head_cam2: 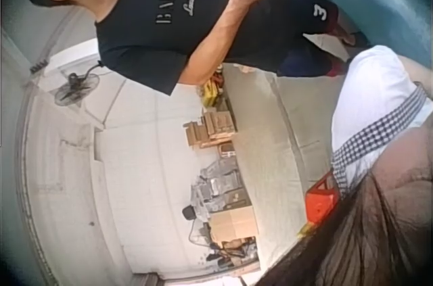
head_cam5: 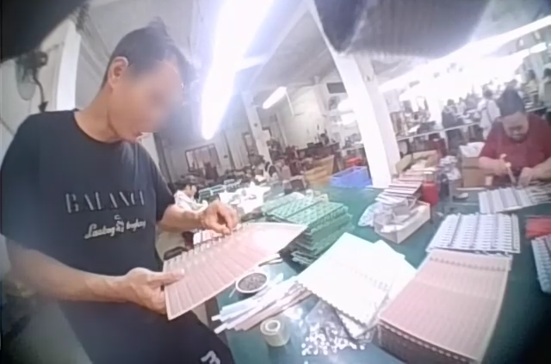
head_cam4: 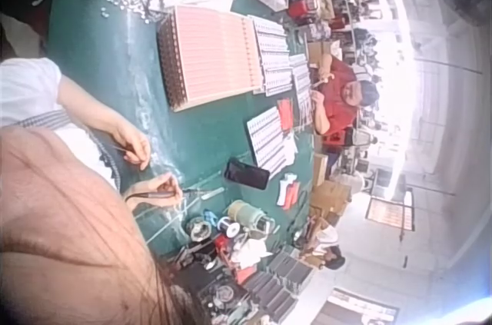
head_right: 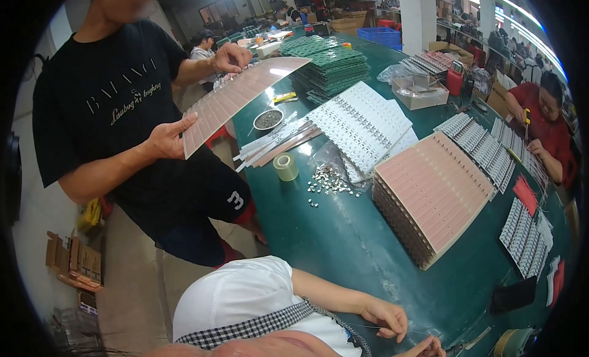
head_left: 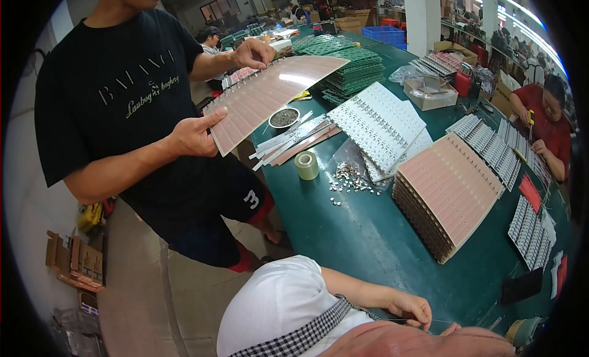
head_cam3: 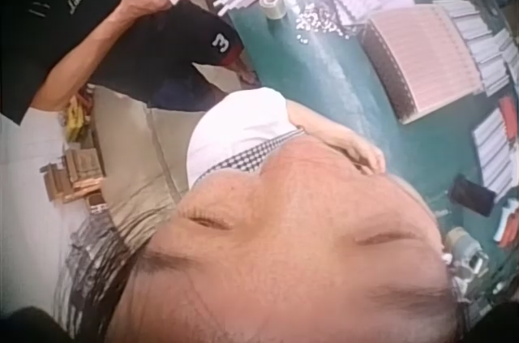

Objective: The person solders components onto an LED panel with a soldering iron, lifts and turns the panel over by hand, and holds it up while another person touches the panel.

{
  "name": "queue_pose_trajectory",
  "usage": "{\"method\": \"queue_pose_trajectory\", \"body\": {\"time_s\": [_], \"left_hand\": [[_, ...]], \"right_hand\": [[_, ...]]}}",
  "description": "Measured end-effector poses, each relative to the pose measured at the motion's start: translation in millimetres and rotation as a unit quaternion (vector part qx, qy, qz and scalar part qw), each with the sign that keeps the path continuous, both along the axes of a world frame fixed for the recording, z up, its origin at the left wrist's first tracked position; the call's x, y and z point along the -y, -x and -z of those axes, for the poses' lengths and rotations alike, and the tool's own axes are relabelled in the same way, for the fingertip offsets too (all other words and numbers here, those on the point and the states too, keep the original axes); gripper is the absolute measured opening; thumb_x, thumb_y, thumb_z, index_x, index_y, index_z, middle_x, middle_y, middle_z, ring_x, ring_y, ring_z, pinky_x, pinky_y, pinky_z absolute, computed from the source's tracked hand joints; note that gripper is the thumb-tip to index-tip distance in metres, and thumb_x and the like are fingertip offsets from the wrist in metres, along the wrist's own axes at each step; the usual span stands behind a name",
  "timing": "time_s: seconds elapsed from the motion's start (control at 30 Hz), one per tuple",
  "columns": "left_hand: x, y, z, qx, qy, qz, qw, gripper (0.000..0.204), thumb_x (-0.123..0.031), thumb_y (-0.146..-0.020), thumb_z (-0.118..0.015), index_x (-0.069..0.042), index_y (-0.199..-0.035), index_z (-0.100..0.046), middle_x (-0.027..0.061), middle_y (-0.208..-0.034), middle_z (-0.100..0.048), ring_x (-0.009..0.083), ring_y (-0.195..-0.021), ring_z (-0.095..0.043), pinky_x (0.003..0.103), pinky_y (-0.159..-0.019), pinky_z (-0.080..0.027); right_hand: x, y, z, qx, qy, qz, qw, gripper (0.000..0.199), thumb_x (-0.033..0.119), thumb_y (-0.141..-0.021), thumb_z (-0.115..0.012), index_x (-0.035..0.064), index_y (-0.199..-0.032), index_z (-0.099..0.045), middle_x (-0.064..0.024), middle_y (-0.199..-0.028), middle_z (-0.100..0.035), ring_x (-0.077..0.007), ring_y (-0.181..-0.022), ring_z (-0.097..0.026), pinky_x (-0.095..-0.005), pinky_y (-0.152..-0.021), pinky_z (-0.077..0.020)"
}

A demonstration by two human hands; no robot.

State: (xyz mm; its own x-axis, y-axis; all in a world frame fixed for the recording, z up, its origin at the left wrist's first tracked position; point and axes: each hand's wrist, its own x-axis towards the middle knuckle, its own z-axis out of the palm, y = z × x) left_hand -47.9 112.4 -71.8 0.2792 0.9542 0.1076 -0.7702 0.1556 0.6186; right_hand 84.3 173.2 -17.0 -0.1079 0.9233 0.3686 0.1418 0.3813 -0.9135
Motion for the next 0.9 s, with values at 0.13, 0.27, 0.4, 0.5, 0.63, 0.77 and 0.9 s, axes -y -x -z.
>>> {"method": "queue_pose_trajectory", "body": {"time_s": [0.13,0.27,0.4,0.5,0.63,0.77,0.9], "left_hand": [[-0.4,-1.2,-4.3,-0.004,-0.001,0.002,1.0,0.025,-0.019,-0.086,-0.056,0.006,-0.085,-0.061,0.0028,-0.05,-0.047,0.0101,-0.047,-0.045,0.024,-0.046,-0.038],[1.3,-0.8,-1.8,-0.01,0.006,0.003,1.0,0.025,-0.019,-0.085,-0.057,0.006,-0.085,-0.061,0.0023,-0.047,-0.046,0.0098,-0.045,-0.044,0.024,-0.046,-0.038],[1.0,-1.6,-3.3,-0.038,0.003,0.022,0.999,0.026,-0.018,-0.084,-0.058,0.008,-0.086,-0.061,0.0026,-0.047,-0.046,0.0094,-0.043,-0.042,0.024,-0.045,-0.037],[1.2,-2.6,-3.2,-0.038,-0.016,0.045,0.998,0.026,-0.017,-0.083,-0.059,0.009,-0.085,-0.061,0.0031,-0.048,-0.048,0.0093,-0.042,-0.043,0.024,-0.045,-0.036],[3.4,-5.0,-8.2,-0.053,0.002,0.048,0.997,0.027,-0.017,-0.083,-0.059,0.009,-0.085,-0.062,0.0041,-0.049,-0.049,0.0094,-0.043,-0.045,0.023,-0.046,-0.036],[4.5,-7.2,-6.6,-0.061,-0.022,0.053,0.996,0.028,-0.019,-0.083,-0.06,0.009,-0.085,-0.062,0.0053,-0.05,-0.052,0.0093,-0.044,-0.047,0.021,-0.048,-0.036],[2.8,-8.6,-4.9,-0.06,-0.017,0.066,0.996,0.03,-0.02,-0.084,-0.06,0.01,-0.086,-0.062,0.0055,-0.051,-0.053,0.0091,-0.045,-0.048,0.02,-0.048,-0.036]], "right_hand": [[-46.2,7.2,32.3,-0.264,-0.38,-0.251,0.85,0.026,0.006,-0.079,-0.062,0.0018,-0.095,-0.042,-0.0116,-0.085,-0.051,-0.02,-0.073,-0.051,-0.0305,-0.067,-0.0429],[3.0,2.8,-5.2,-0.032,0.019,0.041,0.998,0.029,0.005,-0.08,-0.062,0.002,-0.098,-0.04,-0.0114,-0.086,-0.05,-0.0201,-0.074,-0.051,-0.0306,-0.068,-0.0425],[2.5,-1.2,-9.8,-0.035,0.015,0.041,0.998,0.031,0.007,-0.08,-0.062,0.0023,-0.1,-0.039,-0.0105,-0.086,-0.05,-0.0196,-0.075,-0.05,-0.0304,-0.068,-0.0416],[1.9,-2.3,-13.4,-0.027,0.01,0.044,0.999,0.032,0.009,-0.081,-0.062,0.0022,-0.101,-0.038,-0.0102,-0.086,-0.05,-0.0195,-0.075,-0.05,-0.0304,-0.068,-0.0413],[2.4,-0.7,-16.7,-0.03,0.011,0.047,0.998,0.033,0.01,-0.081,-0.062,0.002,-0.102,-0.038,-0.0099,-0.085,-0.049,-0.0196,-0.075,-0.05,-0.0303,-0.068,-0.0411],[-7.3,1.6,-10.4,-0.029,0.009,0.045,0.999,0.032,0.01,-0.081,-0.062,0.0023,-0.101,-0.038,-0.0096,-0.085,-0.05,-0.0196,-0.075,-0.05,-0.0304,-0.068,-0.0411],[-38.6,4.5,14.6,-0.321,-0.313,-0.253,0.858,0.03,0.01,-0.081,-0.061,0.0028,-0.1,-0.039,-0.0092,-0.084,-0.05,-0.0194,-0.075,-0.05,-0.0304,-0.069,-0.041]]}}
